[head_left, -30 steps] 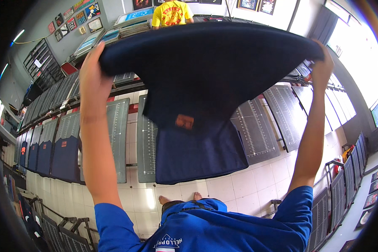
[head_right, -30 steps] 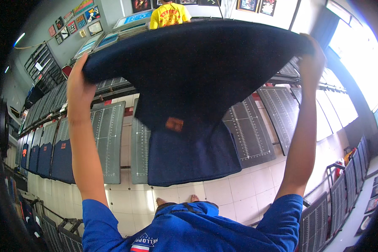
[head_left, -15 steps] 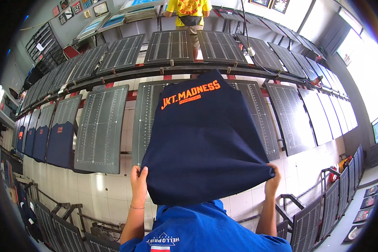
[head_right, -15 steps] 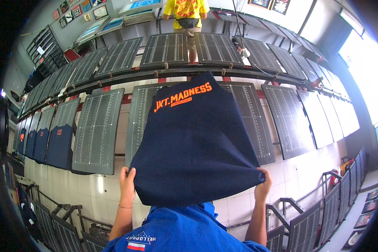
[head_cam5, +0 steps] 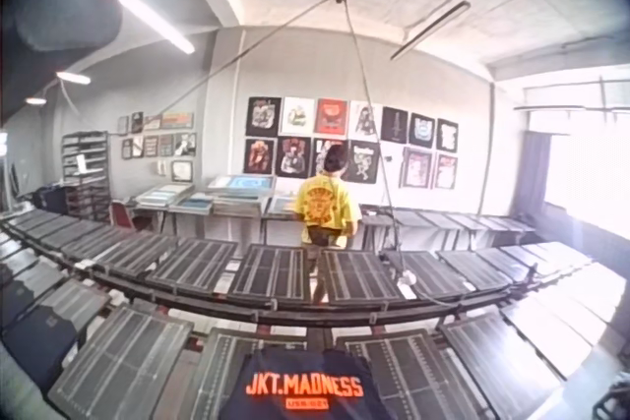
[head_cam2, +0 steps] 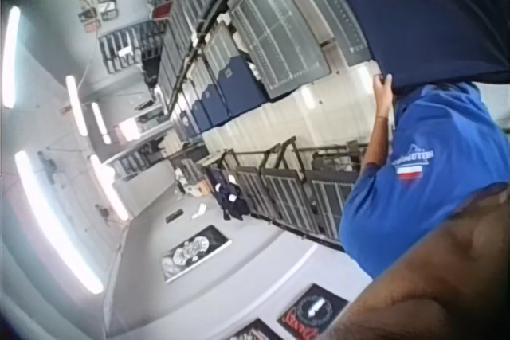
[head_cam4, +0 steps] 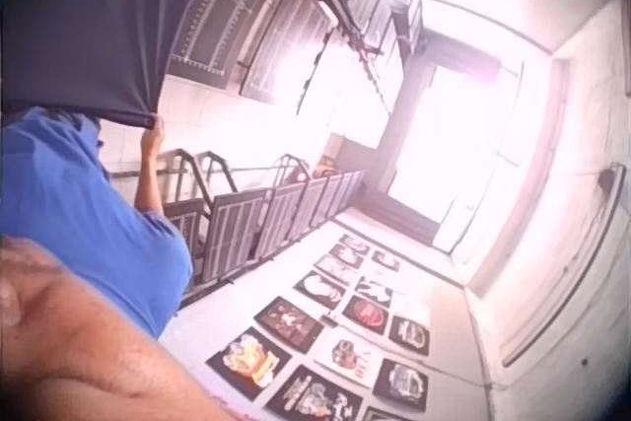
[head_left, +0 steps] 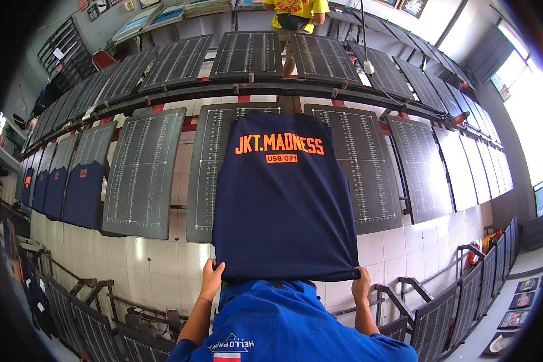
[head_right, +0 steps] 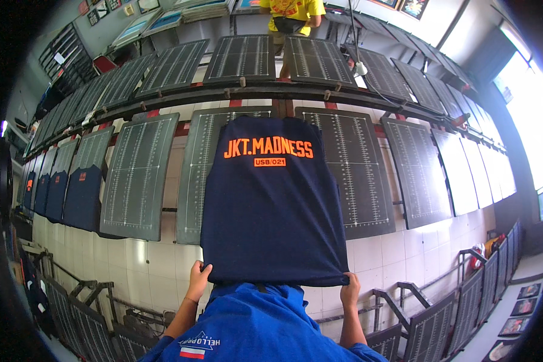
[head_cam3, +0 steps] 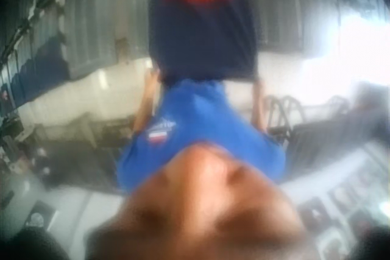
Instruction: The person prepares navy blue t-shirts on a multi-platen printing press, uses a heat gun to dry ink on a shirt, and checks the alignment of garments on the boards.
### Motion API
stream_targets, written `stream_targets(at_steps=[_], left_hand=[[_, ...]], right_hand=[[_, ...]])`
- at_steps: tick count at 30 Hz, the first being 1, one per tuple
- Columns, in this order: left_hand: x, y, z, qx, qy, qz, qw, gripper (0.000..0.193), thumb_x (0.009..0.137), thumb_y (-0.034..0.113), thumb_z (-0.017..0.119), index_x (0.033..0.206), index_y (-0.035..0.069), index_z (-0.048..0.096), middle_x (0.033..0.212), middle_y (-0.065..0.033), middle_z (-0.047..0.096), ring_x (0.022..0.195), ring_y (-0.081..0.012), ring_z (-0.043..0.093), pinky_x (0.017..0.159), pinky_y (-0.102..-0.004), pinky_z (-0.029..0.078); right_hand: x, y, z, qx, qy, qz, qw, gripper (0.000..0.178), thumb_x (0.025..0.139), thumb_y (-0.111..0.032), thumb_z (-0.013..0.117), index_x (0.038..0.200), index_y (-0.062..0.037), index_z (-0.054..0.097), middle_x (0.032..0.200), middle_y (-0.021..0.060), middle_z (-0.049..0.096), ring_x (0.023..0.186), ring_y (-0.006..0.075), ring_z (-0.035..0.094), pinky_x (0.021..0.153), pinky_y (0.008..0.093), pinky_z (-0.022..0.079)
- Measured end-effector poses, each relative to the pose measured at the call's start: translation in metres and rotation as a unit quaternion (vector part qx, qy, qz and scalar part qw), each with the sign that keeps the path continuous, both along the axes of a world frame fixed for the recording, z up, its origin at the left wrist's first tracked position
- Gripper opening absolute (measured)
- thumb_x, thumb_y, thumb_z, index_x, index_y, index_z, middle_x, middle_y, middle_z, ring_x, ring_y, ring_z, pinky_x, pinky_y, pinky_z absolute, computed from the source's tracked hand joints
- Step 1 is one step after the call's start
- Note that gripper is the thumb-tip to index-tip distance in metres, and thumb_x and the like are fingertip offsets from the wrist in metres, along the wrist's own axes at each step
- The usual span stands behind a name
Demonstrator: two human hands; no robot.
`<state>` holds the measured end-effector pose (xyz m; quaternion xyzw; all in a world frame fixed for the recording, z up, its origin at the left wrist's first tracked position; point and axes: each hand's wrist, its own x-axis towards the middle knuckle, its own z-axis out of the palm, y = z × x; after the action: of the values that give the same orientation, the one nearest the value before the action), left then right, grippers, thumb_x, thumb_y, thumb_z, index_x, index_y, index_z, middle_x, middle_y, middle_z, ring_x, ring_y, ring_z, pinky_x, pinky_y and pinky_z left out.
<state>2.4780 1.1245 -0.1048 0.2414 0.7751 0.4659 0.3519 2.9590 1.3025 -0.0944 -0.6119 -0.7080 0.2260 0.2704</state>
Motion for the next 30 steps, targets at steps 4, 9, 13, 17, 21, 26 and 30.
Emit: stream_targets(at_steps=[4, 9, 13, 17, 21, 26, 30], left_hand=[[-0.005, 0.002, -0.009, -0.112, -0.071, -0.075, 0.988, 0.039, 0.085, 0.017, 0.069, 0.113, -0.007, 0.055, 0.107, -0.0161, 0.063, 0.103, -0.0216, 0.059, 0.086, -0.0341, 0.048], [-0.032, 0.028, -0.039, -0.008, -0.158, -0.027, 0.987, 0.084, 0.081, 0.019, 0.076, 0.145, -0.001, 0.025, 0.129, -0.0168, 0.054, 0.123, -0.0252, 0.049, 0.1, -0.0372, 0.042], [-0.04, 0.048, -0.047, 0.082, -0.248, -0.043, 0.964, 0.051, 0.087, 0.022, 0.07, 0.129, 0.0, 0.054, 0.125, -0.0094, 0.06, 0.118, -0.018, 0.051, 0.102, -0.0332, 0.038], [-0.055, 0.038, 0.013, -0.006, -0.159, -0.151, 0.976, 0.04, 0.092, 0.025, 0.063, 0.121, -0.003, 0.06, 0.108, -0.0041, 0.065, 0.099, -0.0141, 0.057, 0.091, -0.0298, 0.044], [-0.12, 0.029, 0.101, 0.096, -0.221, -0.12, 0.963, 0.026, 0.094, 0.026, 0.063, 0.098, 0.001, 0.068, 0.096, -0.0049, 0.068, 0.097, -0.013, 0.059, 0.09, -0.0285, 0.045], [-0.254, 0.003, 0.259, 0.477, -0.073, -0.021, 0.876, 0.019, 0.096, 0.021, 0.057, 0.103, 0.005, 0.052, 0.111, -0.0127, 0.062, 0.101, -0.0224, 0.062, 0.091, -0.0383, 0.05], [-0.361, -0.017, 0.369, 0.57, -0.051, -0.02, 0.82, 0.044, 0.1, 0.021, 0.047, 0.137, -0.004, 0.039, 0.123, -0.0161, 0.058, 0.106, -0.0232, 0.062, 0.092, -0.0342, 0.05]], right_hand=[[0.016, 0.014, -0.039, -0.109, -0.078, 0.059, 0.989, 0.026, 0.079, 0.004, 0.052, 0.102, 0.0013, 0.064, 0.101, 0.0238, 0.063, 0.1, 0.0387, 0.061, 0.092, 0.0422, 0.047], [-0.01, 0.09, -0.059, -0.275, 0.045, 0.013, 0.96, 0.062, 0.09, -0.025, 0.064, 0.139, 0.0028, 0.039, 0.135, 0.0184, 0.051, 0.124, 0.0293, 0.05, 0.104, 0.0385, 0.039], [-0.051, 0.121, -0.057, -0.311, 0.498, -0.097, 0.804, 0.069, 0.09, -0.027, 0.065, 0.141, 0.0062, 0.033, 0.136, 0.0141, 0.05, 0.126, 0.0258, 0.048, 0.104, 0.0369, 0.039], [-0.055, 0.12, -0.044, -0.401, 0.426, -0.036, 0.81, 0.047, 0.091, -0.03, 0.066, 0.119, 0.0061, 0.06, 0.112, 0.0093, 0.065, 0.101, 0.0171, 0.06, 0.094, 0.0301, 0.045], [-0.052, 0.122, 0.043, -0.254, 0.371, 0.016, 0.893, 0.036, 0.088, -0.017, 0.065, 0.118, 0.003, 0.06, 0.105, 0.0049, 0.065, 0.093, 0.0155, 0.06, 0.088, 0.0315, 0.047], [-0.135, 0.086, 0.201, 0.126, 0.593, 0.221, 0.764, 0.046, 0.097, -0.026, 0.048, 0.13, 0.0058, 0.048, 0.129, 0.0219, 0.055, 0.117, 0.0354, 0.056, 0.102, 0.0535, 0.042], [-0.319, 0.016, 0.346, 0.229, 0.518, 0.112, 0.817, 0.043, 0.101, -0.029, 0.041, 0.123, 0.0058, 0.052, 0.117, 0.0227, 0.061, 0.103, 0.0326, 0.064, 0.091, 0.0453, 0.052]])
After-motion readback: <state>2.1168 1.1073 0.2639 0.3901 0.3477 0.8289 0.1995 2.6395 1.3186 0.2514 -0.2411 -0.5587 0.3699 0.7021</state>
